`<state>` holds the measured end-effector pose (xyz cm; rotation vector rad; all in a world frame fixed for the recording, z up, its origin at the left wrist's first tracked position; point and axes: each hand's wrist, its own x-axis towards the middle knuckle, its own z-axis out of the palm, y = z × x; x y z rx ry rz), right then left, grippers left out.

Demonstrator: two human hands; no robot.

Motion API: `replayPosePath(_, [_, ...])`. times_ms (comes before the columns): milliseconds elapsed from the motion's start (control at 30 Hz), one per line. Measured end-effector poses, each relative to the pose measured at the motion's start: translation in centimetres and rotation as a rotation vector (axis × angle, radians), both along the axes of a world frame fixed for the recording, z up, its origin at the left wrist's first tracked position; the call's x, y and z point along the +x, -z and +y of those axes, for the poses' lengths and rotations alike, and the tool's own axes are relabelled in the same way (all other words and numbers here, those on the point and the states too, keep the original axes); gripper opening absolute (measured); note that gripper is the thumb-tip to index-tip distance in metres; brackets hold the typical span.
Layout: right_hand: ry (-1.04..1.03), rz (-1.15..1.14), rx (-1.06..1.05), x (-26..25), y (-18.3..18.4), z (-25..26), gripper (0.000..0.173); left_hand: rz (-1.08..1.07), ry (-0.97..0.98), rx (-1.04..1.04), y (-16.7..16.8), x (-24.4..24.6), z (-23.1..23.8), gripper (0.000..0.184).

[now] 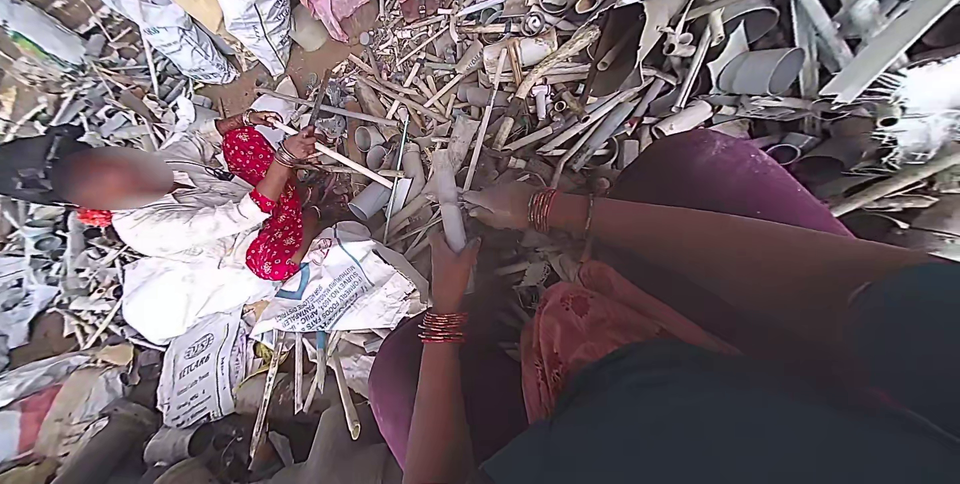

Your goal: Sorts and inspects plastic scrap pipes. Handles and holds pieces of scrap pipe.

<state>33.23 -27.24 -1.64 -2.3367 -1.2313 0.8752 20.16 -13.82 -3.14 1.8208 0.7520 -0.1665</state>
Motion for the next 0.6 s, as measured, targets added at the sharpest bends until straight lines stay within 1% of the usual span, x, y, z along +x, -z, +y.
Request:
replayPosePath(33, [0.042, -0.006, -0.012, 0.4, -0.3, -0.1, 0.043, -0.025, -0.018, -0.027, 0.0, -0.1, 0.0, 0.073])
replayPosePath(133, [0.296, 0.001, -0.009, 2.7, -0.3, -0.3, 0.039, -0.114, -0.003, -0.154, 0.3, -0.2, -0.2, 0.060])
replayPosePath(200, [0.377, 0.019, -0.008, 3.4, -0.3, -0.5, 0.039, -0.127, 0.063, -0.128, 0.3, -0.2, -0.3, 0.055])
replayPosePath(233, [0.368, 0.023, 0.006, 3.2, -0.1, -0.5, 0.039, -0.130, 0.092, -0.097, 0.3, -0.3, -0.3, 0.055])
replayPosePath(300, [0.272, 0.022, 0.020, 2.1, 0.3, -0.4, 0.040, -0.151, 0.098, -0.066, 0.7, -0.2, -0.3, 0.052])
replayPosePath(367, [0.124, 0.018, -0.015, 0.5, 0.1, -0.2, 0.043, -0.157, 0.068, -0.092, 1.0, -0.2, -0.1, 0.048])
replayPosePath(433, [0.041, 0.018, -0.047, -0.4, -0.2, 0.0, 0.043, -0.145, 0.048, -0.109, 1.0, -0.3, 0.3, 0.048])
replayPosePath(500, [0.100, -0.019, -0.082, 0.3, -0.6, 0.0, 0.042, -0.144, 0.048, -0.110, 0.9, -0.3, 0.3, 0.049])
replayPosePath(600, [0.335, -0.046, -0.053, 3.3, -0.5, -0.6, 0.041, -0.173, 0.086, -0.168, 0.8, -0.4, 0.1, 0.050])
